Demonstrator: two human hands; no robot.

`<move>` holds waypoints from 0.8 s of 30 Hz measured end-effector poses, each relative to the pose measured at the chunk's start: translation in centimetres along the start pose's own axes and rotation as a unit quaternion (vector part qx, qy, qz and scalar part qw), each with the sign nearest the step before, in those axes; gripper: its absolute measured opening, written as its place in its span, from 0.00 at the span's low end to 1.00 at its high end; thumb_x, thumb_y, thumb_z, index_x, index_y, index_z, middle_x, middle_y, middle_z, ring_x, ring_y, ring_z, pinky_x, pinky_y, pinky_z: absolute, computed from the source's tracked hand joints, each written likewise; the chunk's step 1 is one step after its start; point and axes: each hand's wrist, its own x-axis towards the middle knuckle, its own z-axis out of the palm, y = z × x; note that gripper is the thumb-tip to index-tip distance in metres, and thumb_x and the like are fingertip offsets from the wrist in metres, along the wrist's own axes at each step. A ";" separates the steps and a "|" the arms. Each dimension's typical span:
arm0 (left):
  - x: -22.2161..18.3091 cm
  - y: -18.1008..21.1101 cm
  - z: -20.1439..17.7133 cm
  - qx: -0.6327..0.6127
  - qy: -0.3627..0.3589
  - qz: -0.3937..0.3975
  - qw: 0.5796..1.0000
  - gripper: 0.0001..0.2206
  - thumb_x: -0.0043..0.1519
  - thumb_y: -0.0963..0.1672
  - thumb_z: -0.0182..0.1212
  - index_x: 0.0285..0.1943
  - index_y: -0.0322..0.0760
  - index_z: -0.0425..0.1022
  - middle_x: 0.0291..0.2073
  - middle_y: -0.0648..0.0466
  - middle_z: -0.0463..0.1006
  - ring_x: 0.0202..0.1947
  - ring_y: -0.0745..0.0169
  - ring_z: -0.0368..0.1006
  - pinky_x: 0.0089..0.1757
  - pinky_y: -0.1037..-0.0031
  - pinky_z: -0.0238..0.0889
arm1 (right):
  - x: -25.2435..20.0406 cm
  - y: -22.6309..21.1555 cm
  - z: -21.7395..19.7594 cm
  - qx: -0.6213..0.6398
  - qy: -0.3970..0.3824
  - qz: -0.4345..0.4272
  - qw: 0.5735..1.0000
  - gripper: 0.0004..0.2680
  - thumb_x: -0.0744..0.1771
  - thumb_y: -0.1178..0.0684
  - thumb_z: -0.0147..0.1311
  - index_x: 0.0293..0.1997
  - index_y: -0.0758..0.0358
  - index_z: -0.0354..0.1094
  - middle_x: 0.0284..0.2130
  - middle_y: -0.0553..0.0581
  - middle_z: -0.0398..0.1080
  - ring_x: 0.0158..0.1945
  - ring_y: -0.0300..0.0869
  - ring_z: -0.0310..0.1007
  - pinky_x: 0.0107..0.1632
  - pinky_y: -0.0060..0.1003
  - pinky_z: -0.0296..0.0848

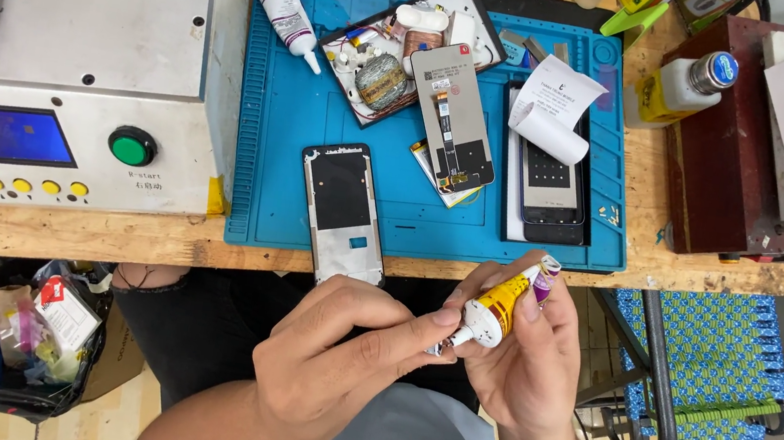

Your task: Applying adhesive and installing a small component into a smartphone frame

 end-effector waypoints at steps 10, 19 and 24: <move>-0.1 -0.1 -0.1 0.002 0.005 0.002 1.000 0.15 0.59 0.41 0.83 0.52 0.35 0.86 0.35 0.56 0.81 0.32 0.66 0.75 0.36 0.78 0.71 | 0.1 0.3 0.2 -0.005 0.010 -0.004 1.000 0.09 0.75 0.56 0.53 0.54 0.74 0.63 0.41 0.78 0.68 0.41 0.56 0.77 0.38 0.39 0.89; 0.0 -0.1 -0.2 0.005 0.002 0.000 1.000 0.14 0.60 0.40 0.82 0.53 0.35 0.86 0.35 0.55 0.80 0.32 0.66 0.75 0.36 0.78 0.71 | 0.0 0.4 0.2 -0.012 0.012 -0.012 1.000 0.08 0.75 0.56 0.54 0.54 0.74 0.63 0.42 0.77 0.68 0.43 0.57 0.77 0.38 0.44 0.89; 0.3 -0.2 -1.0 0.026 -0.043 0.010 0.999 0.11 0.66 0.39 0.74 0.55 0.29 0.85 0.38 0.50 0.80 0.35 0.60 0.77 0.37 0.73 0.73 | 0.1 0.3 1.4 -0.187 0.032 -0.111 0.976 0.07 0.75 0.53 0.53 0.52 0.67 0.67 0.40 0.74 0.73 0.44 0.55 0.79 0.49 0.43 0.82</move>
